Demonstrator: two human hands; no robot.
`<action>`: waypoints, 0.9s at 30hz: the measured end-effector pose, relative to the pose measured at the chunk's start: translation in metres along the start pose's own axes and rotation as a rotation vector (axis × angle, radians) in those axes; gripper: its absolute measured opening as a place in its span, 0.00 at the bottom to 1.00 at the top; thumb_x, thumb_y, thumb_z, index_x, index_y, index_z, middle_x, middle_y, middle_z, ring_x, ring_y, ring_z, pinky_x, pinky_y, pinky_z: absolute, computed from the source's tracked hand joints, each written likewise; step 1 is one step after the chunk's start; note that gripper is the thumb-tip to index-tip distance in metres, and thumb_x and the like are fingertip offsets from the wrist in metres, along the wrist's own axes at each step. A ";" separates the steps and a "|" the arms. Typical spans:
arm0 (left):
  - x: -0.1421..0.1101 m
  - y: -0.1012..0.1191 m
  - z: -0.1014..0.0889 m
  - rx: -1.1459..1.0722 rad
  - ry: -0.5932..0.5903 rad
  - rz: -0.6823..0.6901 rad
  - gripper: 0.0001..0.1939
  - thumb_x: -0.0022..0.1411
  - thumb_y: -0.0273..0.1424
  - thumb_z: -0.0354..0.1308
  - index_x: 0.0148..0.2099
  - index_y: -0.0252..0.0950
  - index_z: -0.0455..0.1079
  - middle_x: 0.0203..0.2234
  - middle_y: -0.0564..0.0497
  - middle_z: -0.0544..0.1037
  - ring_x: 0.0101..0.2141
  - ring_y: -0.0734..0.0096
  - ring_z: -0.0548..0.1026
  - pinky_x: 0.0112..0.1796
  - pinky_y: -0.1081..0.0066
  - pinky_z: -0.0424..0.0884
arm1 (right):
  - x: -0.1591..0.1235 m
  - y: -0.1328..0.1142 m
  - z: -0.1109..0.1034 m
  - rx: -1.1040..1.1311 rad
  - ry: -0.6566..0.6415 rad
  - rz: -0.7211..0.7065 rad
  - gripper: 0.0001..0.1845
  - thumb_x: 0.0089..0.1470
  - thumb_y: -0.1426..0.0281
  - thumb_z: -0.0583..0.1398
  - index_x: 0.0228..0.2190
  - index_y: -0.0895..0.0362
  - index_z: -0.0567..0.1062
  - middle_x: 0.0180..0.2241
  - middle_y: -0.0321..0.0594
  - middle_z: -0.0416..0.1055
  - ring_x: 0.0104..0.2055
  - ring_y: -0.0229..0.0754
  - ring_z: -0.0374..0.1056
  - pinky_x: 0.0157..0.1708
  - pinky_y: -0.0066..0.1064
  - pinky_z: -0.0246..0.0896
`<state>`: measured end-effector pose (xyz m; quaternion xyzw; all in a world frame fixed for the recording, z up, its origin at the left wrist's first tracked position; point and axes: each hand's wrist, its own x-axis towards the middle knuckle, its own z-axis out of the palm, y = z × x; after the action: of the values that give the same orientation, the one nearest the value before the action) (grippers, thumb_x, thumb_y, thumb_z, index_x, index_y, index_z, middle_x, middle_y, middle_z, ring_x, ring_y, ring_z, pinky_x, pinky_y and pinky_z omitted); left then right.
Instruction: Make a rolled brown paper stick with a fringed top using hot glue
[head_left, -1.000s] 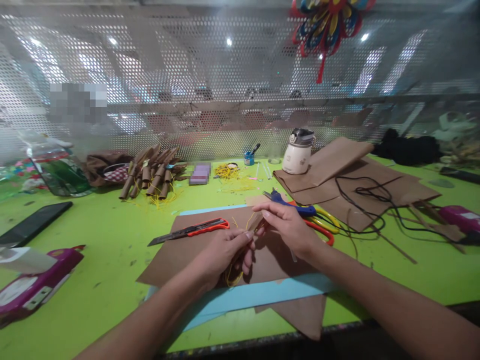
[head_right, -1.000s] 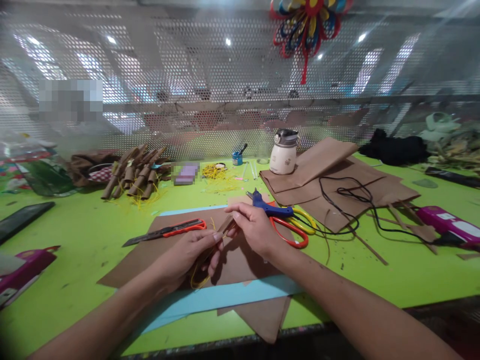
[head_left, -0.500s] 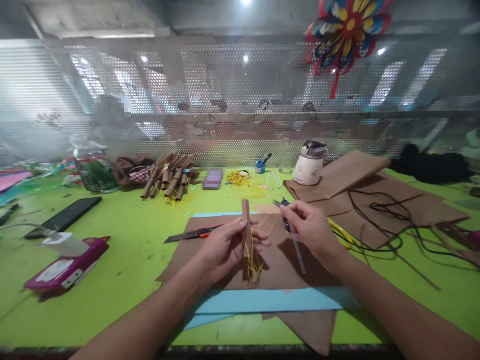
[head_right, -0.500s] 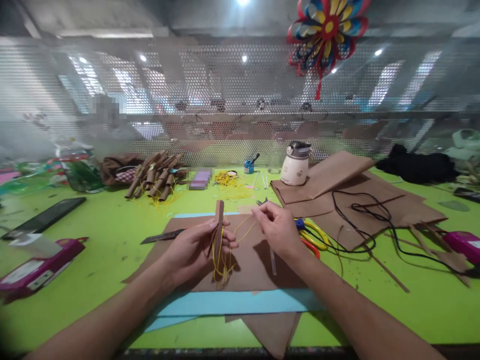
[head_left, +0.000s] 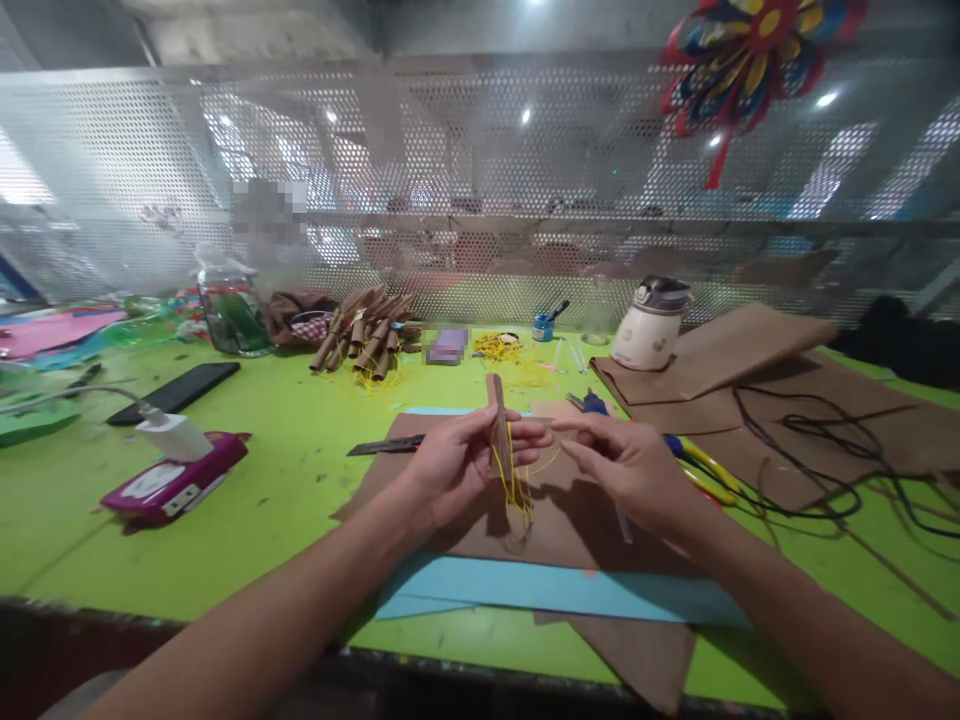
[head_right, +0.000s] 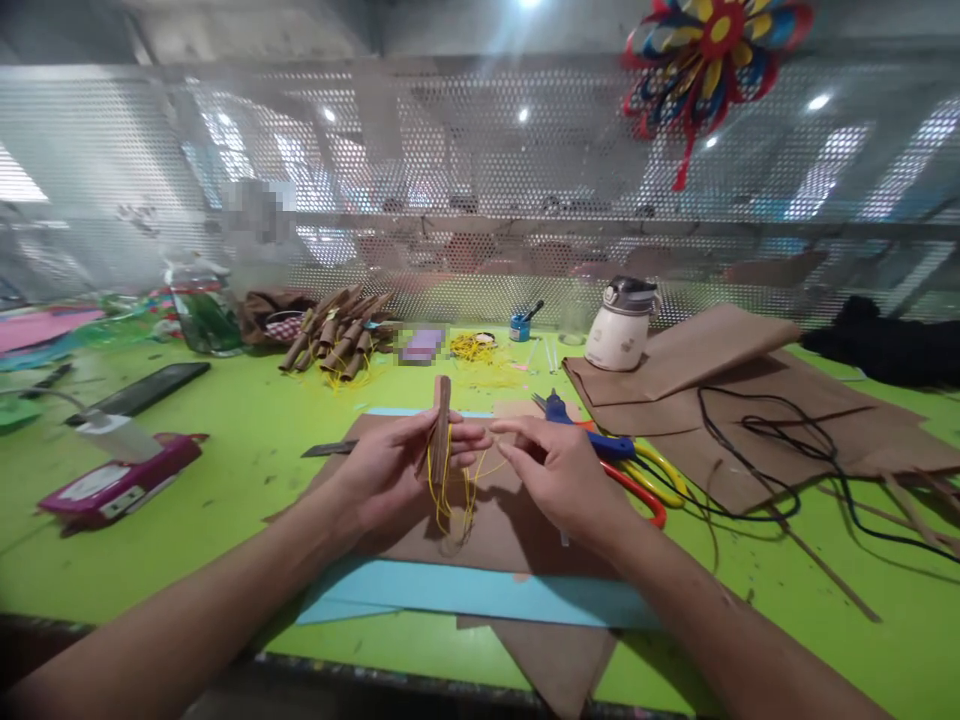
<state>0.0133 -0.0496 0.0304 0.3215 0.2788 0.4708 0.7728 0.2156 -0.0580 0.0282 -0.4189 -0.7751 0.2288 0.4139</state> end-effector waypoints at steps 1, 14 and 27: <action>0.000 0.000 0.000 0.007 0.019 0.013 0.12 0.67 0.28 0.47 0.41 0.26 0.69 0.38 0.35 0.79 0.36 0.61 0.79 0.44 0.62 0.72 | 0.000 -0.001 -0.001 0.010 -0.024 -0.010 0.12 0.56 0.71 0.58 0.40 0.55 0.78 0.25 0.35 0.73 0.24 0.37 0.62 0.25 0.28 0.56; 0.007 -0.005 0.001 0.061 0.128 0.253 0.11 0.67 0.30 0.47 0.41 0.30 0.69 0.45 0.36 0.77 0.41 0.59 0.78 0.34 0.66 0.74 | -0.014 -0.025 0.042 -0.037 -0.245 -0.053 0.03 0.50 0.72 0.63 0.26 0.59 0.77 0.25 0.35 0.67 0.25 0.35 0.61 0.26 0.26 0.54; -0.008 0.010 0.018 -0.018 0.027 0.105 0.14 0.68 0.28 0.43 0.42 0.26 0.69 0.42 0.34 0.78 0.40 0.58 0.79 0.37 0.67 0.74 | -0.012 -0.011 0.032 -0.354 -0.370 -0.313 0.12 0.60 0.70 0.55 0.32 0.58 0.78 0.43 0.47 0.69 0.41 0.44 0.66 0.39 0.34 0.60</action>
<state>0.0179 -0.0577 0.0502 0.3224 0.2677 0.5177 0.7460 0.1872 -0.0745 0.0129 -0.3115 -0.9203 0.0959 0.2165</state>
